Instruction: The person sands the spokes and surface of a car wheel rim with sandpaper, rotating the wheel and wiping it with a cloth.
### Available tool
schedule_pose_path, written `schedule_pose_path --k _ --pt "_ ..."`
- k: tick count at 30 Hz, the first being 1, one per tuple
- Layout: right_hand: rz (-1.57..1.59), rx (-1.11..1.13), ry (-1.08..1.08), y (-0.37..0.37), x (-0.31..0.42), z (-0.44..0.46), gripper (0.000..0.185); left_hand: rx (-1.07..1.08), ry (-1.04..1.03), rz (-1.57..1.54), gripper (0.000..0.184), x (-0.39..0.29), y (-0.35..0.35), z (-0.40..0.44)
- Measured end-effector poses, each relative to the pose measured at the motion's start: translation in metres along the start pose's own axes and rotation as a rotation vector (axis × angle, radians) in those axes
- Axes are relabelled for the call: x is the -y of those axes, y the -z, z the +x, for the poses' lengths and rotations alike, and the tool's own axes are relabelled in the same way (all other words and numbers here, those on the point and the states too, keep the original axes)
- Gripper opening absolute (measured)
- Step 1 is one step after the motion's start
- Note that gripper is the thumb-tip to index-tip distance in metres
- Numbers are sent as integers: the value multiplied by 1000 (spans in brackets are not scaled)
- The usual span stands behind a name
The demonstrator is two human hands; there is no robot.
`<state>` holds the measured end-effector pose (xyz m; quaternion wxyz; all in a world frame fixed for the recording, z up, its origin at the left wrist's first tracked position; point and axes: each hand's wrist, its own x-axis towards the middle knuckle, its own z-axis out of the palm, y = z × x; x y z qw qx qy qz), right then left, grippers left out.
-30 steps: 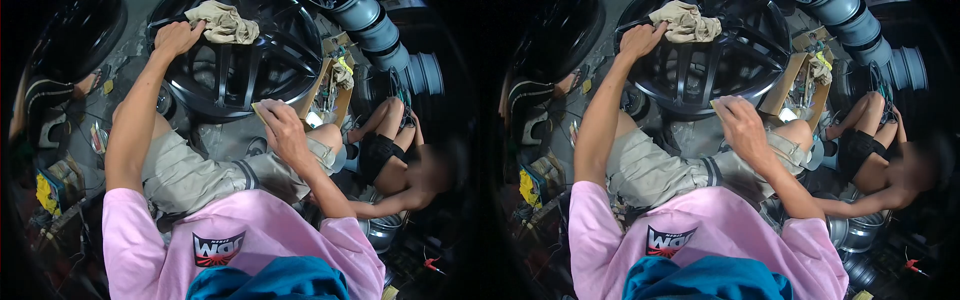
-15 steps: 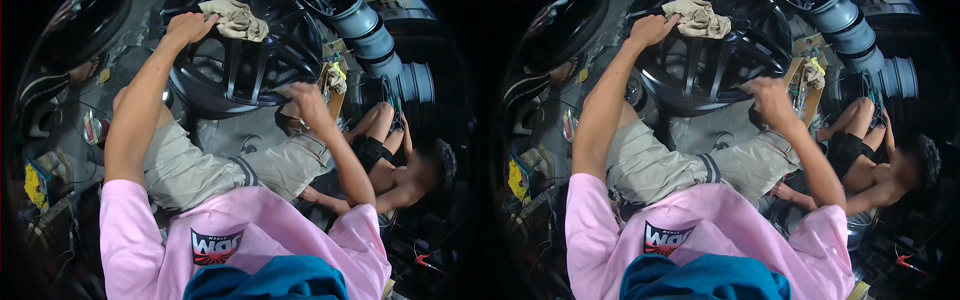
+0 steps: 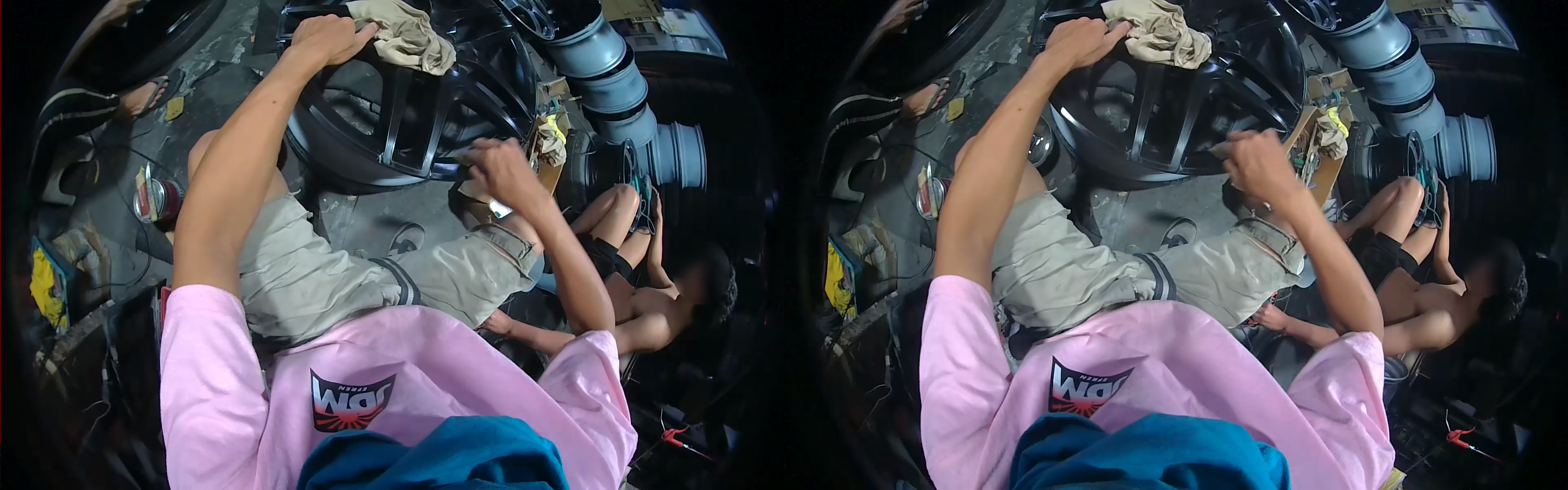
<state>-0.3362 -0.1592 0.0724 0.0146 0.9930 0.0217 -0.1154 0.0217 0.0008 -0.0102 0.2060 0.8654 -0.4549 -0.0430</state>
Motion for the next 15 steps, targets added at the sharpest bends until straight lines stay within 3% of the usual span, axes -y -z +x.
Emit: schedule_pose_path --k 2,4,10,13,15 --pt "307 26 -63 26 44 9 35 -33 -4 -7 83 1 -2 1" --pt "379 -34 -28 25 41 1 36 -27 3 2 83 0 0 -2" --pt "58 -95 -144 3 8 -12 30 -27 13 32 83 -2 2 -1" --pt "409 -320 -35 -28 36 16 30 56 62 86 78 -5 6 1" --pt "395 -269 -144 -26 52 17 28 38 61 86 78 -5 3 0"
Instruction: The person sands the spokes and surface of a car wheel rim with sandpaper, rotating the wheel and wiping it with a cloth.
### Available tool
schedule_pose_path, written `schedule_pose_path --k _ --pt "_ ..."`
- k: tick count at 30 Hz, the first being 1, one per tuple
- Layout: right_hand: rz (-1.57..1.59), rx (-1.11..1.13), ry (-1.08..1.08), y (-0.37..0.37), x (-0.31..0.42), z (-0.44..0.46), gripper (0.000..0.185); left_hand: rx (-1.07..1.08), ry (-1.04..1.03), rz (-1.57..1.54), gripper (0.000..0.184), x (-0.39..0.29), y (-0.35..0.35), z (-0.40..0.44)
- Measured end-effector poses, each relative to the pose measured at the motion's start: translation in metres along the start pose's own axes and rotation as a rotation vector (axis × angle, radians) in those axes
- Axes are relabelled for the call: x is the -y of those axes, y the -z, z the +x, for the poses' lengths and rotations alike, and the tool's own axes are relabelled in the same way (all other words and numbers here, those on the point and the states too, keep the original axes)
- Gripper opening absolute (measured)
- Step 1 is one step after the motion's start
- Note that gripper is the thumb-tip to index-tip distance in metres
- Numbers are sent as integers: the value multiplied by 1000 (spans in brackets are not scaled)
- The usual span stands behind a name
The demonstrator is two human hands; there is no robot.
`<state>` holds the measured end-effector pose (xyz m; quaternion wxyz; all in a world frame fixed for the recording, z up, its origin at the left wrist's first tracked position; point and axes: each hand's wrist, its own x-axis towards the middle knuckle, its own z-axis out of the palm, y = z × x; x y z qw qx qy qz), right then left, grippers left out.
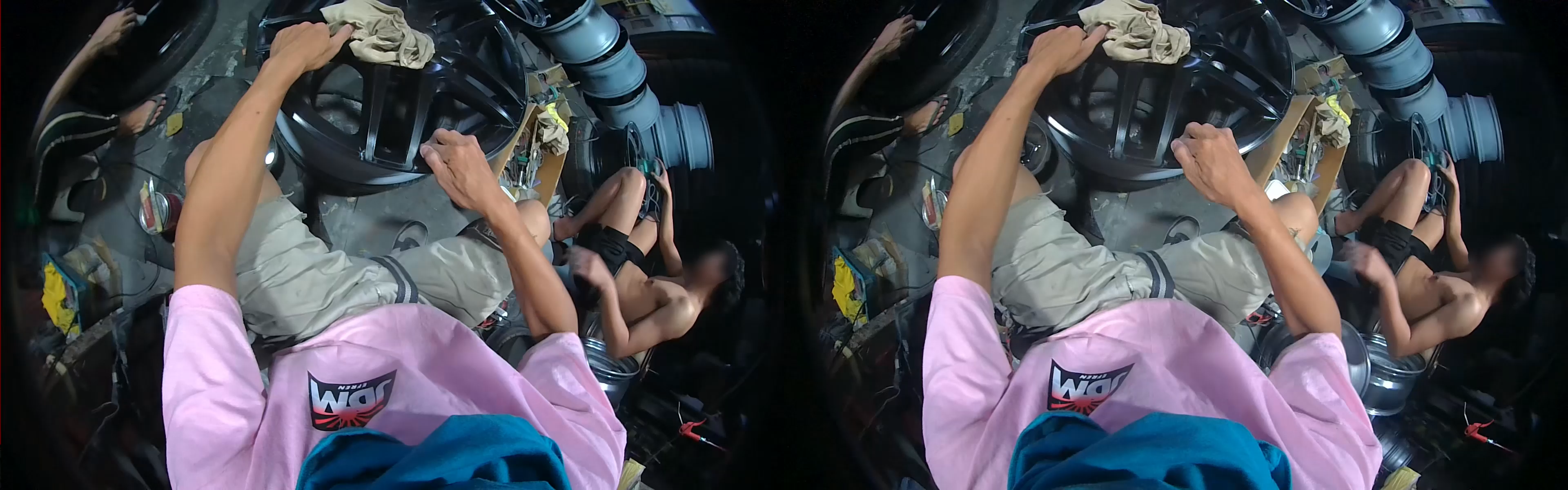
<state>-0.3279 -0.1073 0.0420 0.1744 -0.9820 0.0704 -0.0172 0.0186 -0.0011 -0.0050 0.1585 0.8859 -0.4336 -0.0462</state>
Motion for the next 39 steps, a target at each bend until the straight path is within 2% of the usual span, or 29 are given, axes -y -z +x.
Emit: schedule_pose_path --k 2,4,7,11,12,15,17,19,23,25,26,29,32,34,35,37,39 --pt "-17 -28 -25 -5 13 -5 27 -11 4 -2 77 3 0 0" --pt "-212 -191 8 -4 36 -9 23 -21 -3 7 77 4 -1 0" --pt "-340 -260 23 -4 65 -21 21 -14 -21 18 78 2 -1 0" --pt "-229 -316 93 1 39 -41 24 -11 -40 21 78 4 -2 2" --pt "-324 -297 65 7 30 -38 22 -10 -31 31 78 4 -2 1" --pt "-316 -225 -4 6 32 -26 19 -15 -24 26 78 2 1 -1" --pt "-242 -251 30 0 62 -21 17 1 -12 27 79 0 1 -2" --pt "-171 -307 34 -4 52 -29 17 -20 -13 41 80 1 1 -2" --pt "-264 -218 -52 10 19 -36 19 30 -42 29 81 5 0 2" --pt "-285 -327 -28 1 33 -32 20 36 -33 11 81 4 5 -1" --pt "-210 -302 -47 -7 48 -35 20 21 -24 19 82 4 2 -2" --pt "-108 -441 63 -19 67 -42 21 -22 -37 8 83 3 1 -2" --pt "-213 -407 95 -5 -2 -63 20 -10 -104 8 84 13 -11 10" --pt "-340 -503 -21 14 -45 -62 18 22 -69 8 84 9 -4 5" --pt "-419 -476 -69 20 -57 -58 18 16 -73 9 84 6 -3 3" --pt "-375 -419 -103 10 -43 -55 19 7 -37 15 84 5 0 0" --pt "-191 -504 0 -18 3 -54 25 26 -24 12 84 4 1 0"
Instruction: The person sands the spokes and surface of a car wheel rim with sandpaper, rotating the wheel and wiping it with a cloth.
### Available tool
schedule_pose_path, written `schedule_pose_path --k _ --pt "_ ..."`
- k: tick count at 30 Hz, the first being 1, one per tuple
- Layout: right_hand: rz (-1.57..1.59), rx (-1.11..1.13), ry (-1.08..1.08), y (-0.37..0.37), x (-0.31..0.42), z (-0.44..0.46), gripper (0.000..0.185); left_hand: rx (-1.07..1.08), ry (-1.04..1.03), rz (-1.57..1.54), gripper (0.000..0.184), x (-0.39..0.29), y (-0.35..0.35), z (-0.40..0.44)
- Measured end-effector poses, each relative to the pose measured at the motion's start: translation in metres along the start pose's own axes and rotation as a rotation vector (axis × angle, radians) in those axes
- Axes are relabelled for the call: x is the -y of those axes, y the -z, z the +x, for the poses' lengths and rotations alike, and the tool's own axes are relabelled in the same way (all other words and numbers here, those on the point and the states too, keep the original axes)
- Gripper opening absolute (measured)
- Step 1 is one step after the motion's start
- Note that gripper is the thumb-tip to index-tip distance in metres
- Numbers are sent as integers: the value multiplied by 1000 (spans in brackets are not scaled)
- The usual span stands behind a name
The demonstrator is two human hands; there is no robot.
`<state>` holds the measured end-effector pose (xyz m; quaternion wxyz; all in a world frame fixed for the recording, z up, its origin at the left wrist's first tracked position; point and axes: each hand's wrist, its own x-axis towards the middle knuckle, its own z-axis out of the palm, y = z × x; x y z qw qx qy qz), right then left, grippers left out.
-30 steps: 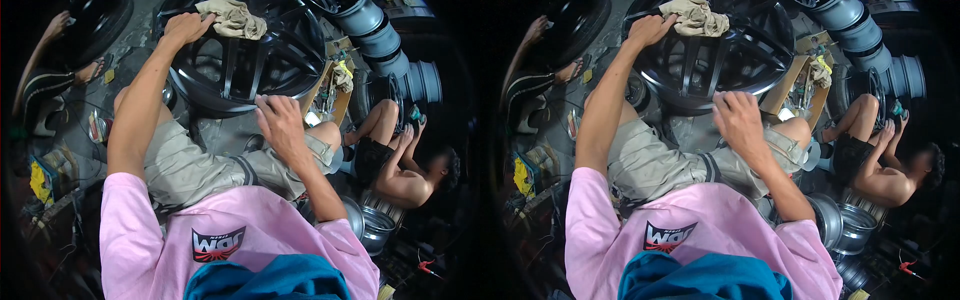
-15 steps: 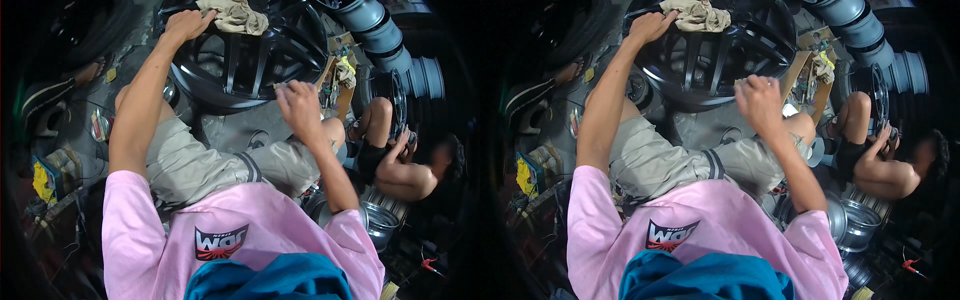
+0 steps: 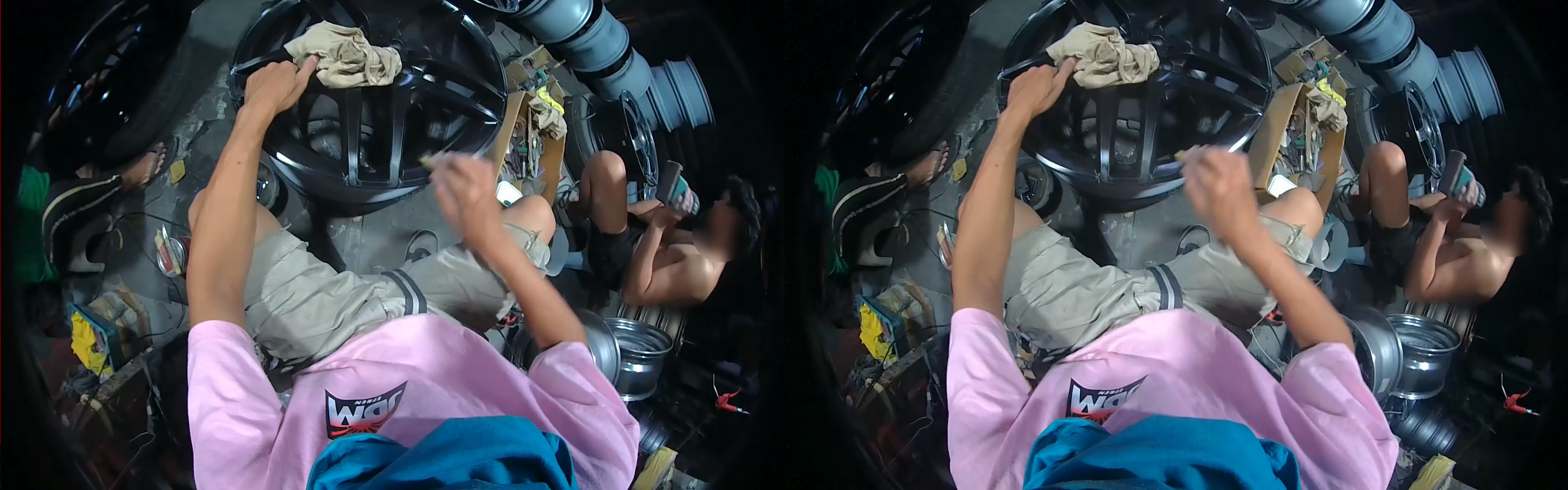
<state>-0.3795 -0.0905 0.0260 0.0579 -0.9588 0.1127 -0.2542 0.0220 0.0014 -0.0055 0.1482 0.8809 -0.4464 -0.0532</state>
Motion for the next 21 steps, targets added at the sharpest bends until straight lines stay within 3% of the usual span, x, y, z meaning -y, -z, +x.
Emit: schedule_pose_path --k 3,7,11,14,19,21 --pt "109 -25 -31 -1 22 2 26 -1 15 -4 84 -5 5 -4" --pt "-165 33 48 25 -85 2 23 -11 3 -8 83 -9 8 -5" --pt "-301 70 32 43 -126 34 18 -12 22 -9 81 -7 5 -4" --pt "-251 147 39 35 -103 32 20 -19 26 -4 80 -7 4 -5" --pt "-148 210 -122 30 -36 34 18 -47 20 -29 80 -12 9 -9" --pt "87 362 -126 38 -36 41 19 -58 -2 -24 80 -10 5 -8"
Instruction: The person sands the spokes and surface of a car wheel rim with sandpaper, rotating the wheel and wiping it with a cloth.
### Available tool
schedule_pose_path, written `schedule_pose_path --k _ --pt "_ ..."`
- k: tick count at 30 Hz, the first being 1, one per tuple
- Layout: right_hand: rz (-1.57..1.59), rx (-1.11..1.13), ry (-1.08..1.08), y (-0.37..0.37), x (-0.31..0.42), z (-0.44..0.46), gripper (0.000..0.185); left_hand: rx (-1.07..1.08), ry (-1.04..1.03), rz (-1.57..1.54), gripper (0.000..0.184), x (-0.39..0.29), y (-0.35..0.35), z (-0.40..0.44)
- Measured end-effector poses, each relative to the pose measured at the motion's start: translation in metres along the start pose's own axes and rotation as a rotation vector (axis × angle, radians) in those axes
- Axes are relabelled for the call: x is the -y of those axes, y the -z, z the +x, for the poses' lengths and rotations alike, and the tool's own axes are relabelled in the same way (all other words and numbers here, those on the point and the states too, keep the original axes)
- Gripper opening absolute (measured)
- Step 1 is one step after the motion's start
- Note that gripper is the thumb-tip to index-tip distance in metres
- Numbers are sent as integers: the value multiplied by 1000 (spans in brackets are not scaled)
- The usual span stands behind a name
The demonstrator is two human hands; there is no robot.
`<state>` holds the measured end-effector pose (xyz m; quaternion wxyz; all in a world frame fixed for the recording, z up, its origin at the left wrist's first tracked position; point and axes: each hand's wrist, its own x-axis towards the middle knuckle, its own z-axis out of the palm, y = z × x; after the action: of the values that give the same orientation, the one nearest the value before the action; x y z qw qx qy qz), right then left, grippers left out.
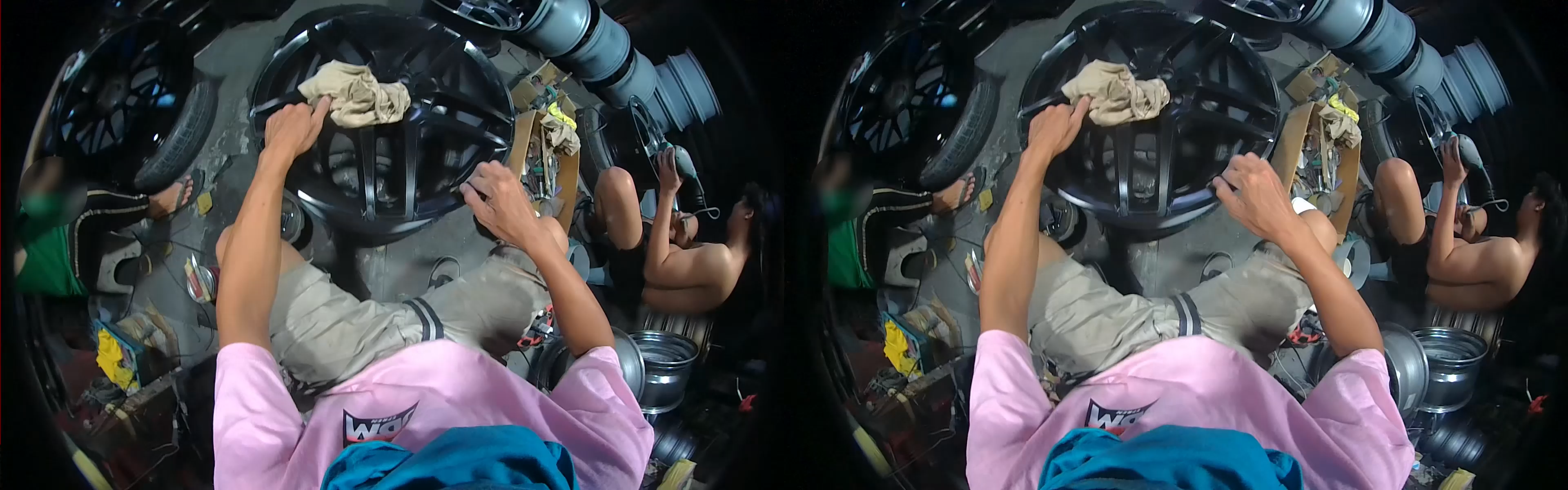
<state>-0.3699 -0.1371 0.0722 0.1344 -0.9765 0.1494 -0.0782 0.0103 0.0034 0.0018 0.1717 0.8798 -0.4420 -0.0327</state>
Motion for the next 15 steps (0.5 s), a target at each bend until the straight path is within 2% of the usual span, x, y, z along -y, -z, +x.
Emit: schedule_pose_path --k 1,3,4,5,7,8,10,11,13,15 --pt "-7 -16 4 2 -5 4 19 -13 -3 1 80 1 1 0" --pt "214 -281 22 7 -23 14 20 20 -4 -25 78 1 4 -1" --pt "185 -309 27 18 -35 25 20 16 -10 -30 77 0 6 -5" --pt "262 -325 -101 26 -44 37 25 12 -20 -35 76 -1 7 -7" --pt "179 -472 -122 29 -78 61 33 4 -16 -57 71 -11 14 -16" --pt "177 -478 -207 29 -95 73 34 -30 -52 -46 68 -13 13 -20" --pt "129 -578 -215 12 -131 98 34 -101 -128 0 57 -12 6 -27" --pt "106 -623 -216 2 -139 106 34 -242 -214 -15 50 -9 0 -35" --pt "131 -627 -191 -17 -141 113 35 -246 -202 -29 43 -14 12 -46" --pt "51 -578 -102 -39 -139 115 37 -188 -88 -66 36 -13 30 -52"
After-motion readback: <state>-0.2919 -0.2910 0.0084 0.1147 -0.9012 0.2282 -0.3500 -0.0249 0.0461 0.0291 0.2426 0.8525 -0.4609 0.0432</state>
